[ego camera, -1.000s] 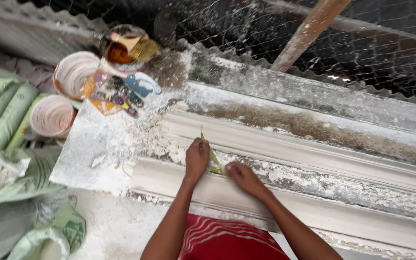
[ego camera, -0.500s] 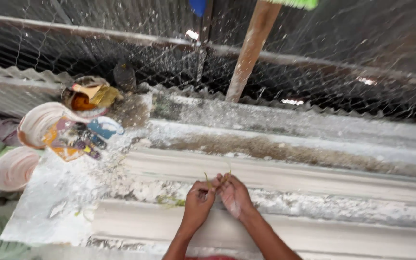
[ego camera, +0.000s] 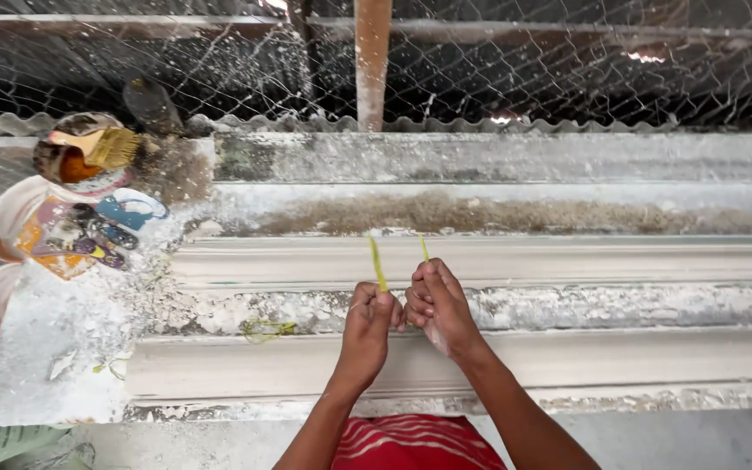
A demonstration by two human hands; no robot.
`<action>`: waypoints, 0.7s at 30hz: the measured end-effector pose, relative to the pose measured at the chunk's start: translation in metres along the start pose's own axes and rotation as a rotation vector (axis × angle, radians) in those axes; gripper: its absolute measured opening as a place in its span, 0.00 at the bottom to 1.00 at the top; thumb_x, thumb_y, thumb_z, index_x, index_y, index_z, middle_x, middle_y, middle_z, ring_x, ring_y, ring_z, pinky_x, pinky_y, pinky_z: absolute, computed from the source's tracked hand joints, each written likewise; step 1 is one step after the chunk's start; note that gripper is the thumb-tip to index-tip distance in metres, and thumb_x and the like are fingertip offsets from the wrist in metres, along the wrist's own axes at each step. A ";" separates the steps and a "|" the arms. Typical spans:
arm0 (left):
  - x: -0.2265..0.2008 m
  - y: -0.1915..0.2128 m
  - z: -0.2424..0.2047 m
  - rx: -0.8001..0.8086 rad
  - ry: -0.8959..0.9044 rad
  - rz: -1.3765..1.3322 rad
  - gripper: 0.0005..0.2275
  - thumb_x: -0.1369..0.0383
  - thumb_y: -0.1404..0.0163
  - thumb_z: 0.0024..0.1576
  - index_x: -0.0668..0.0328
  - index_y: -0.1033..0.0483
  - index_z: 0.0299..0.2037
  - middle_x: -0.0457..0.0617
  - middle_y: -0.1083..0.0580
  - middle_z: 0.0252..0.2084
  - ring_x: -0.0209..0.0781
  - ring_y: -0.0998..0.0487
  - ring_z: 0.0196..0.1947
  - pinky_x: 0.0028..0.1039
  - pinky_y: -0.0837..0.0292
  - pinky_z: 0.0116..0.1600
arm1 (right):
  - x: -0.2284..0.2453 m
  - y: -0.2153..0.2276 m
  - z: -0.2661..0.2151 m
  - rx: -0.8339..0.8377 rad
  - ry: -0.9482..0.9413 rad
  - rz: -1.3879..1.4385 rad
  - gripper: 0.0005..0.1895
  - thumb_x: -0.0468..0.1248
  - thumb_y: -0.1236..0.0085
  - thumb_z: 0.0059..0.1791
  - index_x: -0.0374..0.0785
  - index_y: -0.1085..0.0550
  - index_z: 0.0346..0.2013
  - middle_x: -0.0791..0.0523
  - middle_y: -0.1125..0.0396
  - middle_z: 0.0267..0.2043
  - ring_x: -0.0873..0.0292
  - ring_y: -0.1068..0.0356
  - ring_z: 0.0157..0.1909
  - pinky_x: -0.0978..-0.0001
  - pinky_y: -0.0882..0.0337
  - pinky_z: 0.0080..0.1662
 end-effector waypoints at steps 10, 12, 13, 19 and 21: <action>-0.014 -0.040 -0.015 -0.090 0.033 0.364 0.09 0.66 0.53 0.65 0.65 0.30 0.40 0.44 0.27 0.27 0.29 0.28 0.26 0.23 0.31 0.33 | 0.013 0.011 -0.013 -0.066 0.062 -0.200 0.14 0.44 0.54 0.58 0.35 0.30 0.47 0.59 0.37 0.34 0.72 0.44 0.27 0.81 0.44 0.25; -0.008 -0.036 -0.014 -0.109 0.014 0.416 0.08 0.67 0.52 0.65 0.66 0.28 0.39 0.45 0.26 0.28 0.29 0.28 0.27 0.23 0.31 0.34 | 0.012 0.012 -0.012 -0.087 0.071 -0.214 0.15 0.44 0.53 0.58 0.34 0.29 0.48 0.57 0.33 0.37 0.72 0.42 0.28 0.81 0.42 0.26; -0.005 -0.034 -0.013 -0.130 -0.007 0.465 0.08 0.68 0.50 0.64 0.67 0.27 0.38 0.46 0.25 0.28 0.29 0.28 0.29 0.23 0.31 0.35 | 0.011 0.013 -0.012 -0.106 0.079 -0.231 0.16 0.44 0.52 0.58 0.33 0.28 0.50 0.55 0.30 0.41 0.72 0.40 0.30 0.81 0.41 0.26; -0.013 -0.036 -0.012 -0.137 -0.068 0.463 0.07 0.71 0.50 0.63 0.67 0.25 0.35 0.47 0.21 0.33 0.29 0.22 0.33 0.22 0.25 0.40 | -0.003 0.010 -0.010 -0.064 0.049 -0.215 0.18 0.44 0.51 0.57 0.33 0.26 0.53 0.53 0.27 0.45 0.73 0.38 0.32 0.81 0.39 0.27; -0.015 -0.037 -0.011 -0.142 -0.062 0.484 0.07 0.71 0.50 0.63 0.67 0.25 0.35 0.48 0.21 0.33 0.30 0.21 0.32 0.23 0.25 0.40 | -0.006 0.013 -0.008 -0.064 0.047 -0.221 0.18 0.44 0.50 0.57 0.33 0.26 0.52 0.53 0.27 0.44 0.72 0.38 0.31 0.81 0.39 0.28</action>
Point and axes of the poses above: each hand's wrist, its own z-axis towards the middle knuckle, its own y-axis out of the back of the hand, x = y × z, the point moved 1 cm from there along z, towards the middle knuckle
